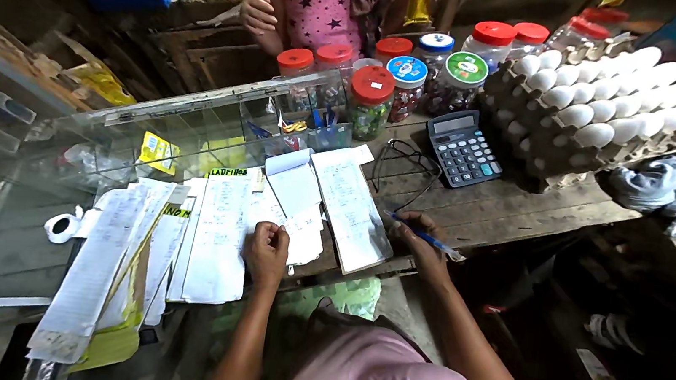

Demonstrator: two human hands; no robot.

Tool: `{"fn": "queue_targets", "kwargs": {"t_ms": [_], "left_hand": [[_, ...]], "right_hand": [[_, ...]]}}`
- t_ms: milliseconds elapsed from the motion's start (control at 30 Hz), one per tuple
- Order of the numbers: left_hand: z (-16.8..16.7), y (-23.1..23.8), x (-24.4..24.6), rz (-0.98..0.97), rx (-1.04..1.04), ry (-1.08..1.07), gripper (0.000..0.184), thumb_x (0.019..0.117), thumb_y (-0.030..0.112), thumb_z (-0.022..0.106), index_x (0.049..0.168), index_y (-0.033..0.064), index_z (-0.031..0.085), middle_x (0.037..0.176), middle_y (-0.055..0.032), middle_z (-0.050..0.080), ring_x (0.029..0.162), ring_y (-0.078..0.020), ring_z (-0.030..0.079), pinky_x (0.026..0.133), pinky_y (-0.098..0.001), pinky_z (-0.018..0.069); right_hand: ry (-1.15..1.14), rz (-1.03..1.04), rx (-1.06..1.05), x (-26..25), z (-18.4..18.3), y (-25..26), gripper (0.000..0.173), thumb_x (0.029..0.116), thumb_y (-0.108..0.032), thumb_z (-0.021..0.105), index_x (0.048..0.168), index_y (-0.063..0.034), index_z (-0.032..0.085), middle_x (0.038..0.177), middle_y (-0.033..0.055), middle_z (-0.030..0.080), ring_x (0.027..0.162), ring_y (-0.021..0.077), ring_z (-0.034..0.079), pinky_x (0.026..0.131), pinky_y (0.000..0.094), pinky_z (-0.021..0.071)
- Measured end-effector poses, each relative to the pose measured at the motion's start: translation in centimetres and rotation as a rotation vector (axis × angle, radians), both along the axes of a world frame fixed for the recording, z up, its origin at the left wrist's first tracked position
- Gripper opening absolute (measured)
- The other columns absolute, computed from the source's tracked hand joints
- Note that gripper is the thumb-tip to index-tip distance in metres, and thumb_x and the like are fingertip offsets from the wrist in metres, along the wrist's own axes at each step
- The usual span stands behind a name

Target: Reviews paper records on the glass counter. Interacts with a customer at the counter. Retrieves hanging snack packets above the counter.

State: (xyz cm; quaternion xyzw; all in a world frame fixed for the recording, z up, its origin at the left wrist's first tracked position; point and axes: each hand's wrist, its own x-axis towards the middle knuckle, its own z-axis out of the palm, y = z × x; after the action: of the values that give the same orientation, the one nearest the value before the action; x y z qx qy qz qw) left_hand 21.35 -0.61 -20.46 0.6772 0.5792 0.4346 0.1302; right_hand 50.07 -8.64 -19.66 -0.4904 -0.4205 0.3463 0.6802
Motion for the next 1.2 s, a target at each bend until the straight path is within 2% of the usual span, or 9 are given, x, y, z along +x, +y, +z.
{"fn": "queue_targets", "kwargs": {"t_ms": [33,100,200,367,633,933,1033,1133,1200], "left_hand": [[0.0,0.0,0.0,0.0,-0.003,0.003,0.02,0.0946,0.015,0.063,0.098,-0.0038,0.065,0.076,-0.0092,0.065,0.066,-0.0141,0.063,0.065,-0.0325,0.0541],[0.0,0.1,0.0,-0.001,-0.012,0.013,0.02,0.0948,0.016,0.063,0.098,-0.0035,0.065,0.076,-0.0093,0.065,0.066,-0.0151,0.064,0.065,-0.0336,0.0542],[-0.2,0.2,-0.1,0.013,-0.011,0.035,0.019,0.0943,0.016,0.063,0.098,-0.0027,0.066,0.075,-0.0094,0.066,0.066,-0.0166,0.064,0.065,-0.0357,0.0545],[-0.3,0.2,-0.1,0.018,0.008,0.045,0.02,0.0942,0.017,0.063,0.097,-0.0024,0.067,0.074,-0.0093,0.065,0.066,-0.0172,0.064,0.065,-0.0359,0.0536],[-0.5,0.3,0.1,0.026,0.037,0.045,0.019,0.0927,0.017,0.063,0.094,-0.0021,0.067,0.07,-0.0079,0.063,0.062,-0.0153,0.062,0.063,-0.0341,0.052],[-0.7,0.3,0.0,0.025,0.043,0.028,0.019,0.0929,0.017,0.063,0.094,-0.0016,0.066,0.07,-0.0064,0.062,0.061,-0.0123,0.06,0.062,-0.0304,0.051],[-0.5,0.3,0.0,0.021,0.046,0.024,0.019,0.093,0.017,0.063,0.094,-0.0017,0.066,0.069,-0.0059,0.062,0.061,-0.0107,0.059,0.061,-0.0281,0.0504],[-0.6,0.2,0.0,0.019,0.048,0.025,0.018,0.0926,0.017,0.063,0.093,-0.0014,0.065,0.07,-0.0056,0.062,0.061,-0.0104,0.058,0.061,-0.0281,0.0494],[-0.6,0.3,0.0,0.013,0.043,0.017,0.018,0.0926,0.016,0.063,0.094,-0.0013,0.065,0.07,-0.0054,0.062,0.061,-0.0096,0.059,0.061,-0.0273,0.0496]], "right_hand": [[-0.011,0.009,-0.022,-0.1,0.0,0.0,0.018,0.0903,-0.004,0.065,0.107,0.002,0.068,0.09,0.0067,0.073,0.077,0.0142,0.07,0.075,0.0323,0.0609],[-0.039,-0.003,-0.058,-0.4,-0.1,0.3,0.017,0.0888,-0.003,0.065,0.105,0.0014,0.069,0.086,0.0047,0.072,0.071,0.0112,0.068,0.067,0.0293,0.0592],[-0.071,-0.051,-0.067,-1.0,-0.3,1.1,0.009,0.0874,-0.004,0.064,0.095,-0.0024,0.069,0.076,-0.0011,0.068,0.058,0.0051,0.06,0.054,0.0226,0.052],[-0.188,-0.106,0.017,-1.3,-1.7,2.3,0.005,0.0865,-0.003,0.061,0.087,-0.0045,0.066,0.074,-0.0042,0.065,0.065,0.001,0.06,0.062,0.0195,0.0521],[-0.241,-0.121,0.054,-1.1,-2.2,2.6,0.006,0.0867,-0.003,0.06,0.085,-0.0041,0.065,0.074,-0.004,0.064,0.066,0.0004,0.059,0.063,0.0183,0.0514],[-0.434,-0.192,0.009,-1.1,-2.8,2.6,0.011,0.0874,-0.011,0.061,0.084,-0.003,0.067,0.071,-0.0015,0.063,0.063,0.0004,0.058,0.06,0.0197,0.0493],[-0.295,-0.195,0.049,-1.1,-2.7,2.4,0.008,0.088,-0.007,0.059,0.086,-0.0042,0.066,0.075,-0.0034,0.063,0.067,0.0002,0.059,0.063,0.0198,0.0514],[-0.076,-0.2,0.065,-1.0,-2.2,2.3,0.009,0.0904,-0.004,0.056,0.088,-0.0091,0.063,0.074,-0.0069,0.061,0.061,0.0009,0.055,0.058,0.0193,0.0477],[-0.031,-0.224,0.083,-0.9,-2.4,2.4,0.009,0.0899,-0.004,0.056,0.089,-0.0099,0.063,0.073,-0.0069,0.061,0.059,0.0013,0.054,0.056,0.019,0.0467]]}}
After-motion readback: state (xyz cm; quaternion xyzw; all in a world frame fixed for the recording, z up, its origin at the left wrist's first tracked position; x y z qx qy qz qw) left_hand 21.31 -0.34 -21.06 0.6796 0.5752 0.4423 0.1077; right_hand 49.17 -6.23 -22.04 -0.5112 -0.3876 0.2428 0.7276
